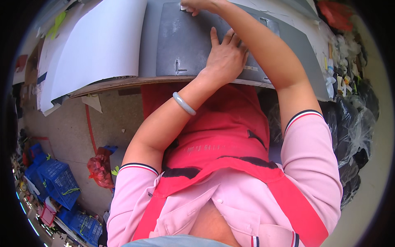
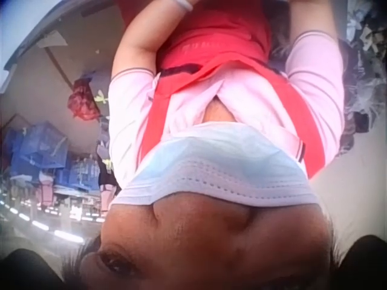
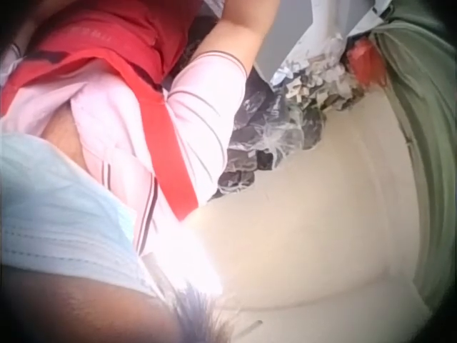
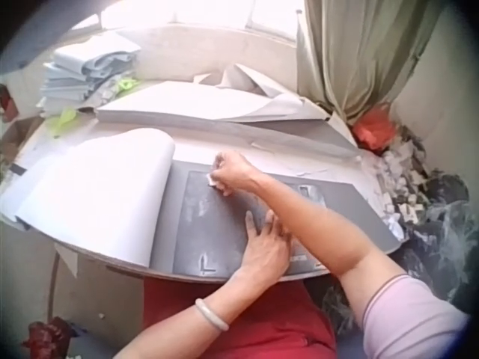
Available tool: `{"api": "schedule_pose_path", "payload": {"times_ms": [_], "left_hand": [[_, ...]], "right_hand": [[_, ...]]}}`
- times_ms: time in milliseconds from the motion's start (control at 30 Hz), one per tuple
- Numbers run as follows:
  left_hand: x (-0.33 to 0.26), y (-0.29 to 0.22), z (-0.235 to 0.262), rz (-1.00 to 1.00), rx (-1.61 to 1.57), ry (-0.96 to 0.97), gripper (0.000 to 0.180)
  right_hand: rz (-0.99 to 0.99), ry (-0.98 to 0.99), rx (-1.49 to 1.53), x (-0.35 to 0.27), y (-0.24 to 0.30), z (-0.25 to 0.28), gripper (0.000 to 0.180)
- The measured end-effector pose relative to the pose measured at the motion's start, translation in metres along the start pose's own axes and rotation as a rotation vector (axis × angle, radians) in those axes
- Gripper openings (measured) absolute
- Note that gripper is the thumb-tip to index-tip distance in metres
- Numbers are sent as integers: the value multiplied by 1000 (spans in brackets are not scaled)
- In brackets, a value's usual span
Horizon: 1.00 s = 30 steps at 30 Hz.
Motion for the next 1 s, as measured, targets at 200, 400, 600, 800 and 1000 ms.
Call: {"api": "schedule_pose_path", "payload": {"times_ms": [200,400,600,800,1000], "left_hand": [[0,14,-11,84,-63,181,35],[-11,14,-3,-14,-21,-52,42],[-7,7,-18,-21,100,4,47],[-8,11,-21,7,109,20,48],[1,13,-23,36,126,79,41]], "right_hand": [[56,87,-1,-84,8,-34,22],[109,275,-206,-153,27,-77,15],[64,331,-305,-160,38,-88,16],[253,234,-458,-177,40,-84,24],[479,-1,-578,-175,19,-77,30]]}}
Point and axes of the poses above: each hand's wrist, its own x-axis towards the middle knuckle, its own z-axis out of the back of the hand, y = z × x, the point moved 7 cm from there along x, towards the middle knuckle, and after that the axes turned 1 degree about -x, right-handed, at the moved point
